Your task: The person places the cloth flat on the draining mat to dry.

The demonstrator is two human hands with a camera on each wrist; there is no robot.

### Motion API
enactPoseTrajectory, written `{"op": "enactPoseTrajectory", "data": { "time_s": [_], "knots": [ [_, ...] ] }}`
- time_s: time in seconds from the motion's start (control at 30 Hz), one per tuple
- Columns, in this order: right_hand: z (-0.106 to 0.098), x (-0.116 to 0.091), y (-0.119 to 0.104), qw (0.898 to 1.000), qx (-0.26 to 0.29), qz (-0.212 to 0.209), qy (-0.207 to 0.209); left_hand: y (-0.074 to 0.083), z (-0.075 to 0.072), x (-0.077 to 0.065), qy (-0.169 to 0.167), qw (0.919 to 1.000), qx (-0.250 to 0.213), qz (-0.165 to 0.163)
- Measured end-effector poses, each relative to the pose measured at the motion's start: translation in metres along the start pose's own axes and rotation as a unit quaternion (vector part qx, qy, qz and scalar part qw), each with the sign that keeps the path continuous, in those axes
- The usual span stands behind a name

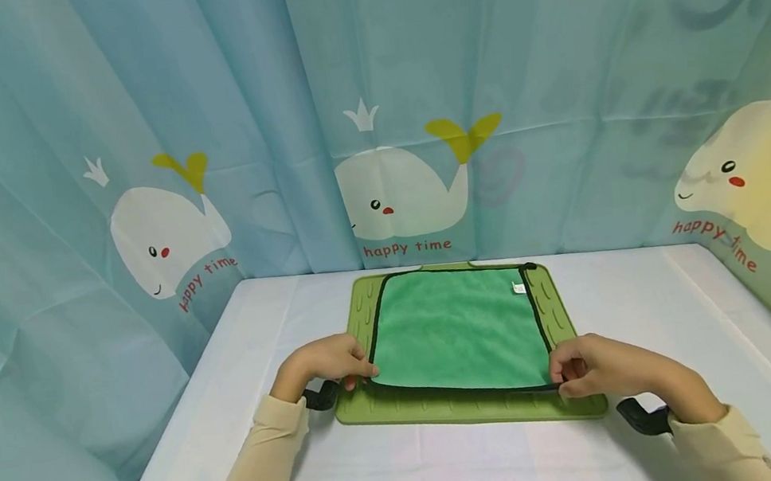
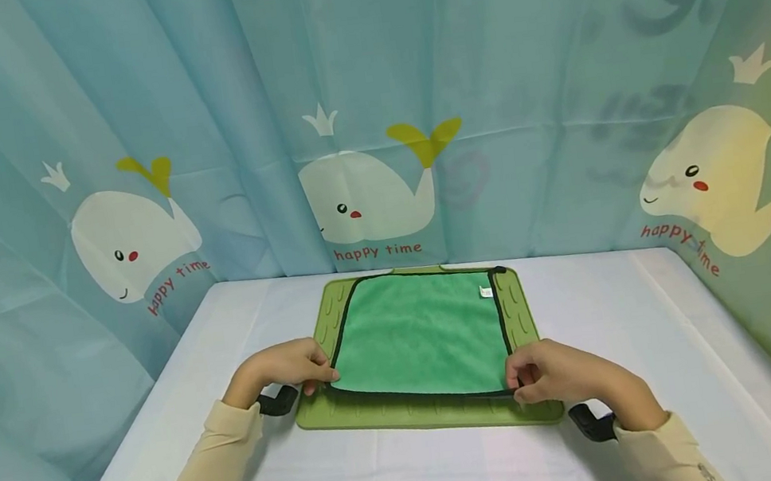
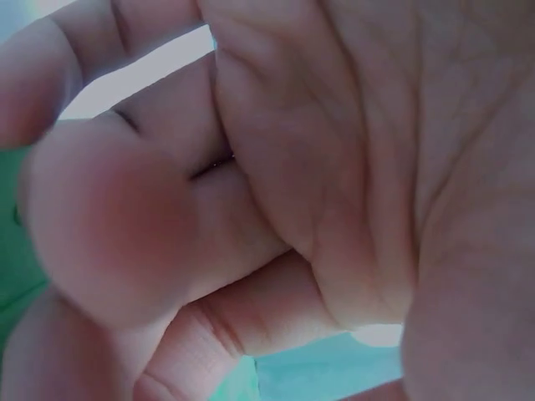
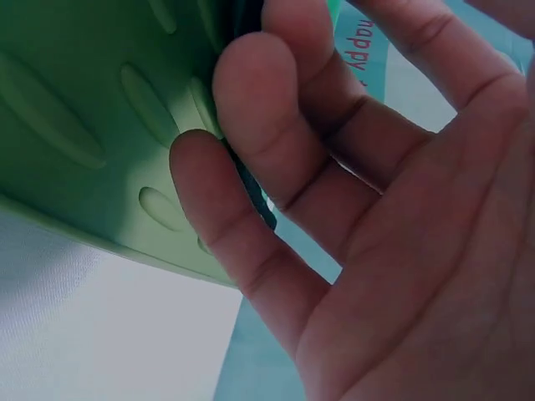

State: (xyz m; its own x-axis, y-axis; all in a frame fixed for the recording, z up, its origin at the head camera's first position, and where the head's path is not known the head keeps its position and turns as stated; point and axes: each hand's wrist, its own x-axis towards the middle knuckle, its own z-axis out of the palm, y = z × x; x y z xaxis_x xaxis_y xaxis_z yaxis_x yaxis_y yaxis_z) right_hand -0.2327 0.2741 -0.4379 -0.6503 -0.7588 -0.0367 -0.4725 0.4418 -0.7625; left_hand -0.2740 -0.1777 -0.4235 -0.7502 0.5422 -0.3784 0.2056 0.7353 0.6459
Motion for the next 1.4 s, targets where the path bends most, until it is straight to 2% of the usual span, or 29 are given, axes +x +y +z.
{"op": "enactPoseTrajectory", "data": {
  "time_s": [0.57, 1.4],
  "knots": [
    [0.004, 0.003, -0.001, 0.996, 0.028, 0.068, -0.041, 0.000, 0.006, 0.004, -0.021, 0.9994, 0.027, -0.010],
    [0.008, 0.005, 0.005, 0.995, 0.027, 0.078, -0.055, 0.002, 0.012, 0.006, -0.034, 0.9976, 0.058, -0.019]
  ]
}}
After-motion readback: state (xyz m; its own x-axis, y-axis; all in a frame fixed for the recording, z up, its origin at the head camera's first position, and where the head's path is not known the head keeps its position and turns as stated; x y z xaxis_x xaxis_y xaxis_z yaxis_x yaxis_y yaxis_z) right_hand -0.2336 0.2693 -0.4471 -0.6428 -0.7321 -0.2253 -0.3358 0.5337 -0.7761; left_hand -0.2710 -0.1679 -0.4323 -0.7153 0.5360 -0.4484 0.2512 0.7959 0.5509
